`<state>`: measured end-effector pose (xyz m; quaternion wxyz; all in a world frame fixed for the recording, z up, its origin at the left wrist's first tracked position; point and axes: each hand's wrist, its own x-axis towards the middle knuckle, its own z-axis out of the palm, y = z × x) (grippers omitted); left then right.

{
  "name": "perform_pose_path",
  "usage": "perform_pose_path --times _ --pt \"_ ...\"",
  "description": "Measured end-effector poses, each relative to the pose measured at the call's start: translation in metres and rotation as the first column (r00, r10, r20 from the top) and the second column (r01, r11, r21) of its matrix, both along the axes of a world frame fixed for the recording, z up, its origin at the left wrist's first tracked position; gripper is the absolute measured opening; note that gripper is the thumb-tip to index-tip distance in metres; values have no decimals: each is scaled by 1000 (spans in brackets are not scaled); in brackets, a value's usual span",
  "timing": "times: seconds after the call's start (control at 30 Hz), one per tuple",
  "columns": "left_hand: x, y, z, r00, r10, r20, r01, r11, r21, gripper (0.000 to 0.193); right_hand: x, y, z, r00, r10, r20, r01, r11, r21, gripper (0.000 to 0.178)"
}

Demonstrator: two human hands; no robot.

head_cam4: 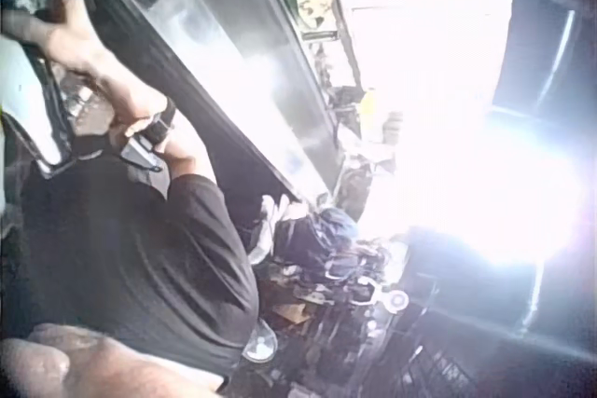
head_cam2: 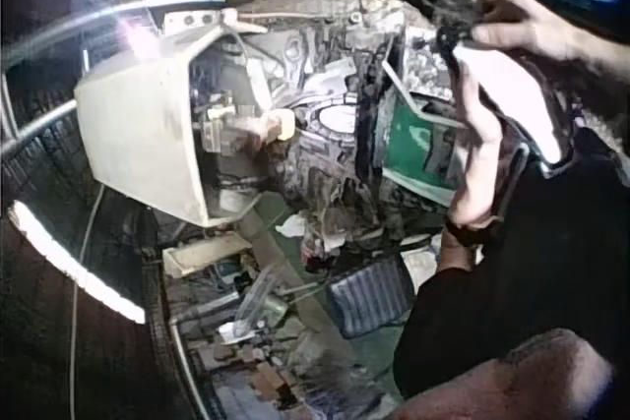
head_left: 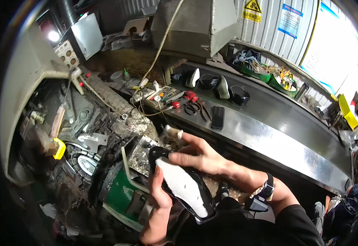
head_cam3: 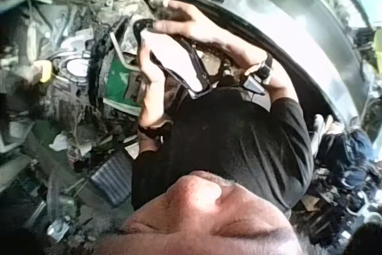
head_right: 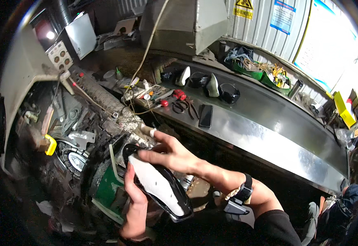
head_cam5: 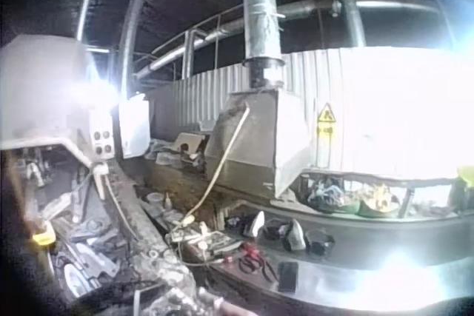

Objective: Manually position and secure shoe uppers onto lasts using a toe lasting machine.

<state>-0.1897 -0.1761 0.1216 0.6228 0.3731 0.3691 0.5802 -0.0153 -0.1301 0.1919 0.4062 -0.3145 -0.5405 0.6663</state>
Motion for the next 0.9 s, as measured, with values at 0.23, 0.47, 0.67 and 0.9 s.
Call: perform_pose_path --times 0.23,0.47,0.67,0.9 --pt "117 55 -17 828 479 -291 -399 868 295 51 70 8 -25 934 -355 -30 357 931 77 52" --pt "267 107 -53 825 143 -547 25 957 288 38 215 26 -95 636 -766 -93 767 613 190 68" --pt "322 131 -109 770 -360 -527 418 908 -11 25 462 -6 -161 118 -968 222 950 174 257 67" --pt "222 125 -226 644 -296 -706 190 955 -227 20 721 -96 -320 -472 -858 202 877 -432 210 63"
